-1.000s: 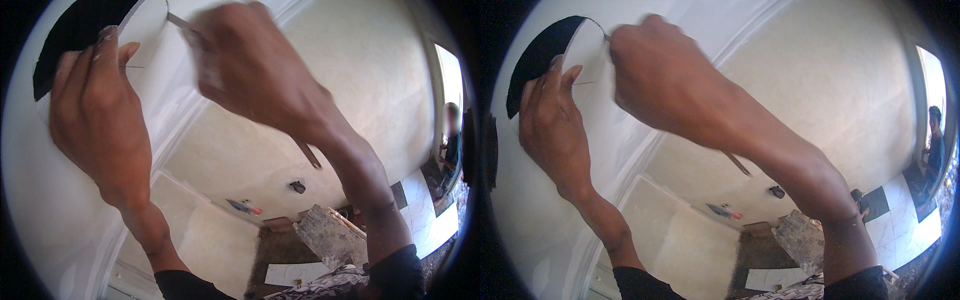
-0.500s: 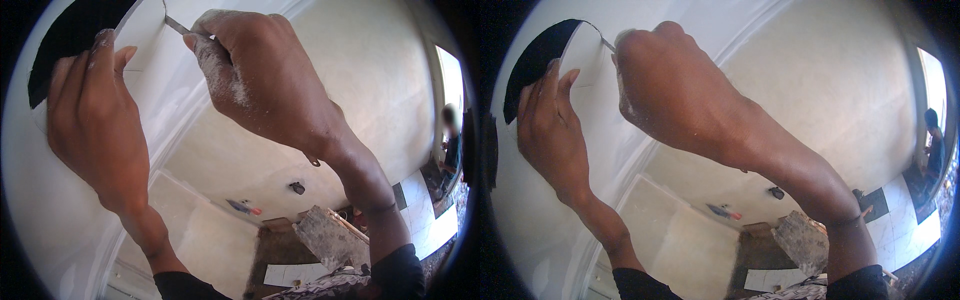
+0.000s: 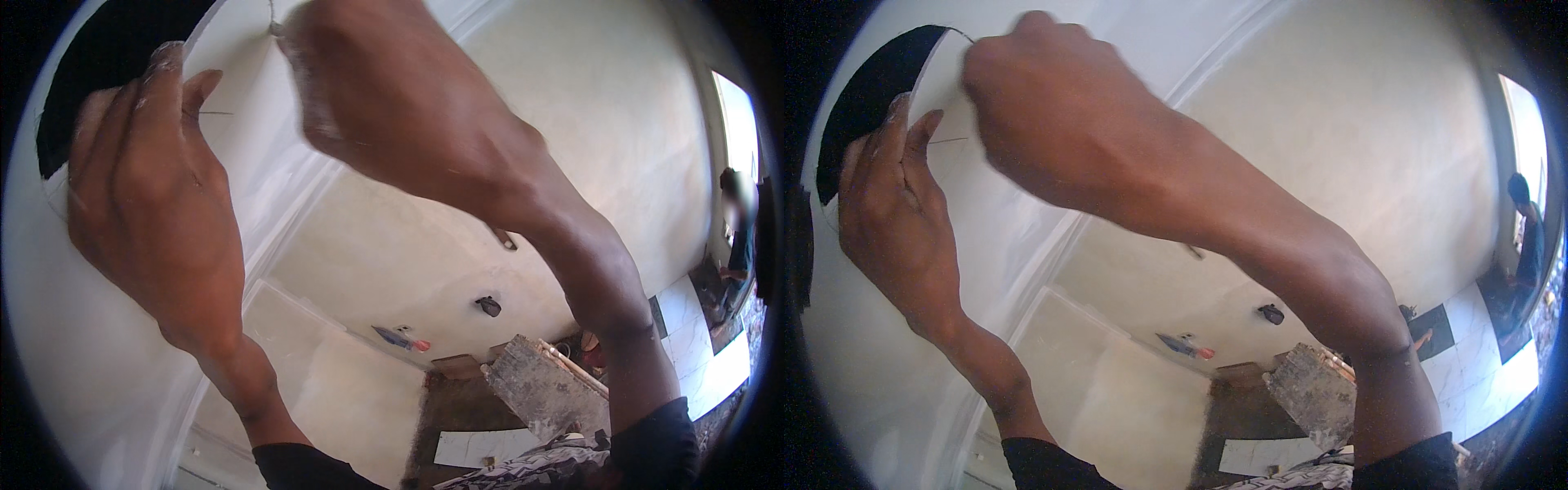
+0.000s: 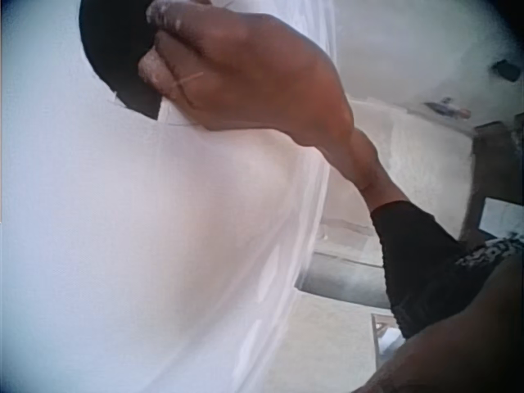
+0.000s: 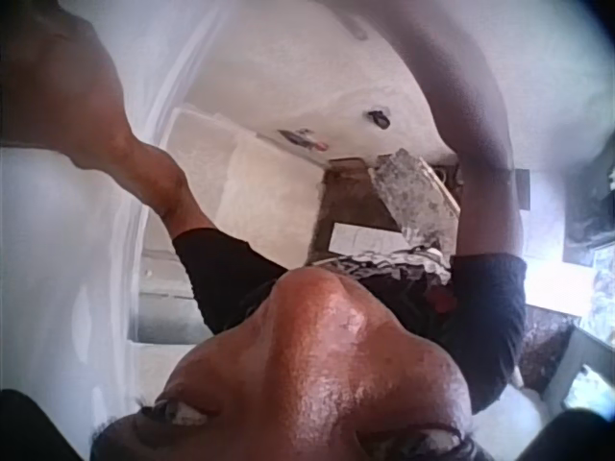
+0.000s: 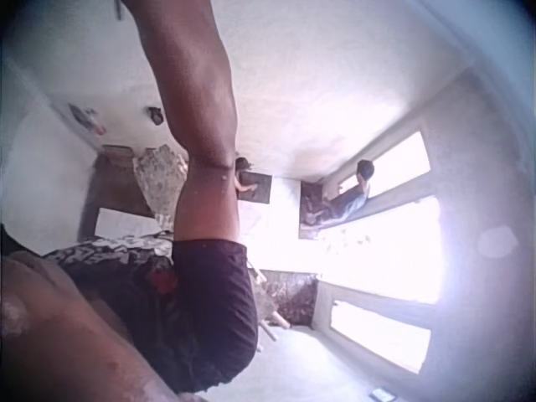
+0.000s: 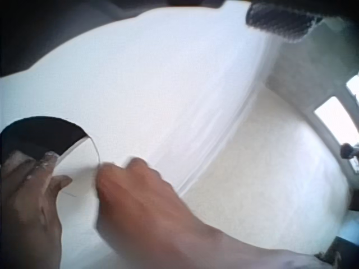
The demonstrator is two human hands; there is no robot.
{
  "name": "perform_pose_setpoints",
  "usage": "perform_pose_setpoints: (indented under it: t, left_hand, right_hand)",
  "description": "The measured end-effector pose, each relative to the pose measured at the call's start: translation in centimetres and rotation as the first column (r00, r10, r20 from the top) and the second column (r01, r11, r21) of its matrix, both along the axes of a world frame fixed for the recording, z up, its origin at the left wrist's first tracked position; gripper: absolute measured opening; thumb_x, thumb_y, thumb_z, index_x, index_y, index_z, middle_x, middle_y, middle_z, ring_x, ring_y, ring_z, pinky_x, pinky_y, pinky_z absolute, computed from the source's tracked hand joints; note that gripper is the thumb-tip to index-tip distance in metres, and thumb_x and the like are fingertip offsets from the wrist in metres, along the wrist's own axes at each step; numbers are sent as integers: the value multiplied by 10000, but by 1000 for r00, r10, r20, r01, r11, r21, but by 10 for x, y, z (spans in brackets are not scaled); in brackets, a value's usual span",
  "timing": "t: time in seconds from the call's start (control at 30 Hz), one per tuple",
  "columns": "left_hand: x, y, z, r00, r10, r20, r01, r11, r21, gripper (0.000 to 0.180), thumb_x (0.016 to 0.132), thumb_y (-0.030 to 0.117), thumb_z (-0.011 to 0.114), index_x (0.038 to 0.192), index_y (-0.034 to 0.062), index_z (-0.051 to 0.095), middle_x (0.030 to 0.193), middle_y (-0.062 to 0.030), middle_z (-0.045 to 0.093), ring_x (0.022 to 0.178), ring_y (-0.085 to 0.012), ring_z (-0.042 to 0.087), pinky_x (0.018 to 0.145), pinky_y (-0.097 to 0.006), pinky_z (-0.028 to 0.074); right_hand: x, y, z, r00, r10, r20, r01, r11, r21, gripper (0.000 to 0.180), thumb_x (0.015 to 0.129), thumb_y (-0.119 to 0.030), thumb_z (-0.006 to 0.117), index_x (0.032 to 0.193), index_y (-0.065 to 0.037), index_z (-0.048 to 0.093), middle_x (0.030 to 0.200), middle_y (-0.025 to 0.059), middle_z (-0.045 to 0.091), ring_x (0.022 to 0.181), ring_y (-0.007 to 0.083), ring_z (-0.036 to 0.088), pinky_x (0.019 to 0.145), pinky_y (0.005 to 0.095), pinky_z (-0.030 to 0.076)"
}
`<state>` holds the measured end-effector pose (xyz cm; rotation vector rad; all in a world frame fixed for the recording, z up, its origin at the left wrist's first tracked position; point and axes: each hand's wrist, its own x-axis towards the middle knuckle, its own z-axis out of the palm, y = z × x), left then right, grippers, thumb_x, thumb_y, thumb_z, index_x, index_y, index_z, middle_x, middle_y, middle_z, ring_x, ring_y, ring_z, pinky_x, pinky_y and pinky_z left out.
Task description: The person uses a utility knife to cut along a pre-drawn circular outline on a wall, then removes the cut section to create a hole. The person works from a scaffold and continues cutting the perimeter of the circle.
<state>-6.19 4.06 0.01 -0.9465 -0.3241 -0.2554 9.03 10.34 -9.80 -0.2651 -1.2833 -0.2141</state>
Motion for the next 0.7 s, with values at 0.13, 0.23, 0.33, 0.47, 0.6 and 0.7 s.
perform_pose_setpoints:
  t: [0.13,0.23,0.33,0.47,0.6,0.7]
  left_hand:
    - [-1,1,4,998,61,-30,-60,998,19,267,917,128,670,1183,145,696,992,-33,742,886,-165,706,755,-306,582]
    - [6,6,6,998,67,-19,-67,998,18,268,917,129,670,1183,151,692,990,-40,742,894,-169,710,763,-307,588]
    - [6,16,10,1000,24,21,-24,999,31,265,919,130,668,1183,150,688,982,-43,739,913,-177,709,783,-319,590]
    - [-3,17,12,999,38,-29,-36,998,53,259,923,137,664,1180,155,689,982,-46,731,910,-179,706,782,-324,589]
    - [-9,7,16,997,72,-36,-70,997,40,272,922,141,665,1191,173,683,1008,-44,725,908,-179,707,774,-313,589]
    - [-6,6,13,999,42,27,-42,999,13,273,921,137,666,1190,179,685,1014,-44,725,918,-178,704,775,-313,586]
  right_hand:
    - [-23,25,-29,967,-154,-201,171,983,67,194,846,-15,600,673,38,529,570,201,463,494,376,456,543,463,371]
    - [-20,37,-11,954,-193,-231,225,967,122,170,854,-33,615,710,45,568,589,197,485,499,353,463,537,440,383]
    - [-9,38,3,976,-152,-158,162,985,54,106,787,-6,603,719,76,607,654,270,548,610,423,551,605,473,459]
    - [-22,39,-20,983,-98,-153,106,993,46,87,762,6,605,748,87,634,661,296,560,629,448,567,595,464,484]
    - [-22,24,-13,995,33,-95,-34,999,-5,71,716,34,596,700,100,614,667,332,556,668,506,613,624,497,508]
    - [-24,32,3,992,-3,-125,8,999,44,67,709,40,597,702,106,608,645,332,534,634,506,600,611,497,501]
